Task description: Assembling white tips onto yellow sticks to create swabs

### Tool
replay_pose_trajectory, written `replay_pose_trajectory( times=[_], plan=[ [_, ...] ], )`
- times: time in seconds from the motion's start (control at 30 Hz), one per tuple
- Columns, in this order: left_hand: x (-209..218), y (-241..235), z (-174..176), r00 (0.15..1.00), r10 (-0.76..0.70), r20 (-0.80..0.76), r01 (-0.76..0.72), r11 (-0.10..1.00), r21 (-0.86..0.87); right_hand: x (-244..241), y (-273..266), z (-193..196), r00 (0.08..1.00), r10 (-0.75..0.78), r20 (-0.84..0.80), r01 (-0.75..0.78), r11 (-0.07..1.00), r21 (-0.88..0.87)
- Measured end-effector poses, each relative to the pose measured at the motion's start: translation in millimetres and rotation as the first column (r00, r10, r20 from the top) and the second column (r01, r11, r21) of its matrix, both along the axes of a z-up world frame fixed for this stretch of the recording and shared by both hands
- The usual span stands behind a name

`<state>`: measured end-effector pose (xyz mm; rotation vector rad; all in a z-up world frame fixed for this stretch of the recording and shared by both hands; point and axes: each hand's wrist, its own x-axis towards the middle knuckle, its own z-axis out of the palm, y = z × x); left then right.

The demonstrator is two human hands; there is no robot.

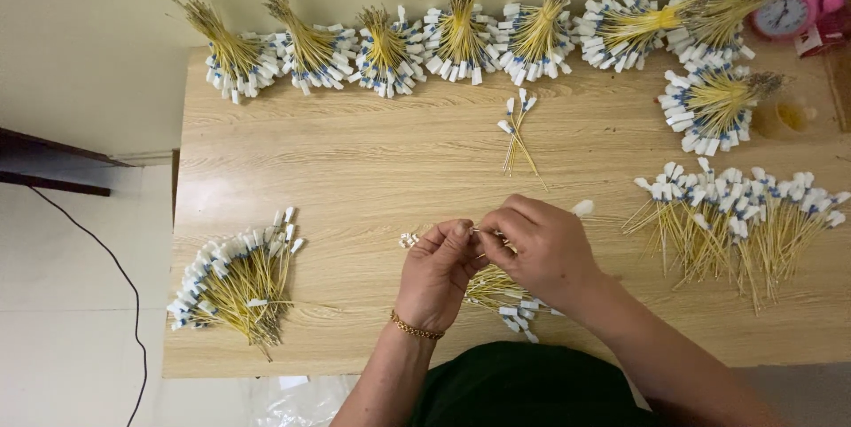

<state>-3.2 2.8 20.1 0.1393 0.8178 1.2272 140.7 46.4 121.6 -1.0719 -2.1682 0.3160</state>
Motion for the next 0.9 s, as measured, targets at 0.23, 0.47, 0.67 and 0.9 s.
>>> replay_pose_trajectory(
  times=[0.23,0.47,0.67,0.9],
  plan=[
    [0.7,-1.4,-0.2,0.998,-0.005,-0.058,0.005,1.000,0.002,2.8,2.1,-10.4,0.998,0.034,-0.053,-0.041,0.991,-0.131],
    [-0.4,-2.3,0.3,0.998,0.022,-0.057,-0.023,1.000,-0.013,1.1,-1.7,-10.8,0.989,0.007,-0.145,-0.058,0.936,-0.346],
    [0.9,-3.3,-9.9,0.997,0.041,-0.066,-0.041,0.999,0.000,-2.1,-0.1,-12.6,0.989,0.013,-0.145,-0.071,0.913,-0.403],
    [-6.0,6.7,5.7,0.995,0.100,0.028,-0.100,0.995,-0.026,-8.8,2.2,7.3,0.948,-0.019,-0.317,-0.143,0.866,-0.478]
  ],
)
